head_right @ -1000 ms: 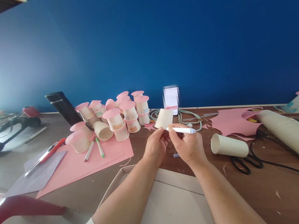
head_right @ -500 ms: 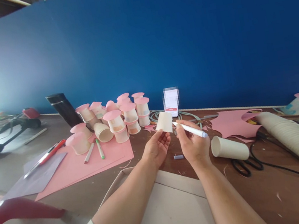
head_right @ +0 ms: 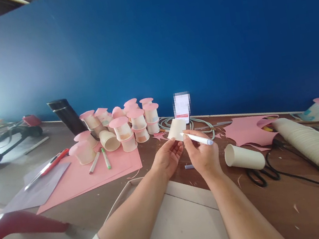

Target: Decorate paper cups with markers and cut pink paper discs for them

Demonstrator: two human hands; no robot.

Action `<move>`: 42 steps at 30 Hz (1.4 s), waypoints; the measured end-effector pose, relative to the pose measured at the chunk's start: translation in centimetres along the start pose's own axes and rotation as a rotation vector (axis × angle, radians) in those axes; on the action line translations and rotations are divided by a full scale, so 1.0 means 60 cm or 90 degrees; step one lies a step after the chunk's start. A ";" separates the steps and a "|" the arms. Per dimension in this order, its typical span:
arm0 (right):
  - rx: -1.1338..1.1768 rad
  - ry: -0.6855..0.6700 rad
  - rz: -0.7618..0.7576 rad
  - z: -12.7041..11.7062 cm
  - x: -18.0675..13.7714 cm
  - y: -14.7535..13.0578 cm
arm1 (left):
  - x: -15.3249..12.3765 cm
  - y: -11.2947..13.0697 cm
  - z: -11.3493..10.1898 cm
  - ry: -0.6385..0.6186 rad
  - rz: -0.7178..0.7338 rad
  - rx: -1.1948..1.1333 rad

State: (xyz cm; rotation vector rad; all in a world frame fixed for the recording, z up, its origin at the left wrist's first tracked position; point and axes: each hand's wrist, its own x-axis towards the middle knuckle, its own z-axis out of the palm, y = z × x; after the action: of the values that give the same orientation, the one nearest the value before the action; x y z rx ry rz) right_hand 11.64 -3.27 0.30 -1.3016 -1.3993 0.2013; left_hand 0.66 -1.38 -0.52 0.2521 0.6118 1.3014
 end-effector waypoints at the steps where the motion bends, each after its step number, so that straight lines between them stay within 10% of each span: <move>1: 0.001 -0.001 0.002 0.000 0.000 -0.001 | 0.000 0.000 0.000 -0.002 0.000 0.001; 42: -0.057 0.009 -0.008 -0.004 0.000 -0.008 | -0.008 0.005 0.003 -0.024 -0.034 -0.004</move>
State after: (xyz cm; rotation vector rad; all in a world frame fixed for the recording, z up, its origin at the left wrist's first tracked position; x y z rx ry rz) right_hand 11.55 -3.57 0.71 -1.3651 -1.4176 0.1224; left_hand 0.42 -1.74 -0.07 0.2536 0.5787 1.2447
